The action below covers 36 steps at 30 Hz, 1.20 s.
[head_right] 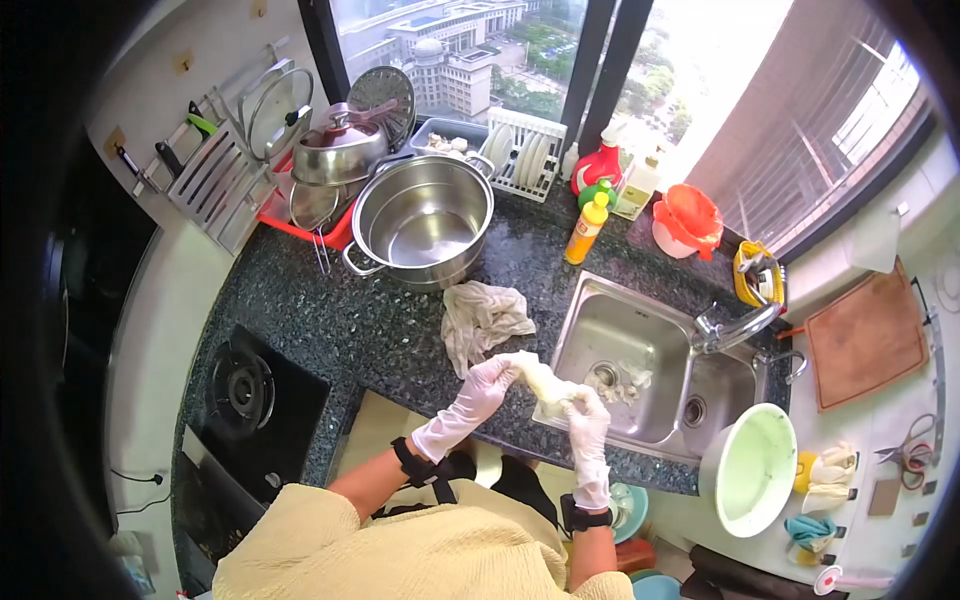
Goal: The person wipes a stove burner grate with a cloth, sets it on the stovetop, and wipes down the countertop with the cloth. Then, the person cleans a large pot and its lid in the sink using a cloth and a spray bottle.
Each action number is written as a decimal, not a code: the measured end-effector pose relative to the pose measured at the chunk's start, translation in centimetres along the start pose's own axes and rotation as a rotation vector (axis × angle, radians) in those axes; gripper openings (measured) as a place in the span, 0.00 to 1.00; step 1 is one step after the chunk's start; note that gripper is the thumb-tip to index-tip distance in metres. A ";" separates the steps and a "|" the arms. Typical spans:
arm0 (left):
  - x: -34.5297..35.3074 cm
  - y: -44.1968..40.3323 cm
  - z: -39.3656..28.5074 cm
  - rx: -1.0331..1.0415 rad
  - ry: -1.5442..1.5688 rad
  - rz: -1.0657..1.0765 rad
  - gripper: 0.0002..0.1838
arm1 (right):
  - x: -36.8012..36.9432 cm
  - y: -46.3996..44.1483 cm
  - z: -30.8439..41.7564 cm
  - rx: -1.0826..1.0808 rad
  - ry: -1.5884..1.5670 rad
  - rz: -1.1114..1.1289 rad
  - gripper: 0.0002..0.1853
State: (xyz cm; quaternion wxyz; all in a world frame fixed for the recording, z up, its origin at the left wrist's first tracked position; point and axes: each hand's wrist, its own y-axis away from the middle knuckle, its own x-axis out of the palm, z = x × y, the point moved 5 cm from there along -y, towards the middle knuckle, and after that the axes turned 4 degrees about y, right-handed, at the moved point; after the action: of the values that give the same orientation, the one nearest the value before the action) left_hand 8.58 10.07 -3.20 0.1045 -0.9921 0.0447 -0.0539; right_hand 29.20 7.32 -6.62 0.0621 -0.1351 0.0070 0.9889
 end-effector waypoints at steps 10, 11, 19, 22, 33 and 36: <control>6.2 -4.5 3.9 -0.277 0.295 -0.114 0.12 | -10.0 -5.7 0.0 0.049 -0.023 0.200 0.16; 7.2 -4.9 3.7 -0.259 0.216 -0.083 0.12 | -10.5 -6.1 -0.3 0.108 -0.069 0.309 0.17; 12.1 -8.1 1.6 -0.202 0.019 -0.025 0.12 | -11.5 -8.3 -0.4 0.231 -0.735 0.672 0.15; 13.5 -8.2 0.6 -0.207 -0.060 0.171 0.13 | -11.4 -9.2 -2.2 0.076 -0.543 0.535 0.23; 14.2 -7.6 6.5 -0.395 0.284 0.191 0.15 | -15.7 -10.3 -6.0 0.302 -0.542 0.496 0.17; 16.2 -7.3 8.7 -0.485 0.634 0.169 0.16 | -17.5 -10.6 -3.8 0.135 -0.604 0.339 0.16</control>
State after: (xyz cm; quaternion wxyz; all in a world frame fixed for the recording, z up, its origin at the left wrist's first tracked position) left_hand 26.19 17.35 -8.52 -0.1474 -0.9151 0.1675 -0.3360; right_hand 48.23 15.59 -5.56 -0.0951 0.1711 0.0760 0.9777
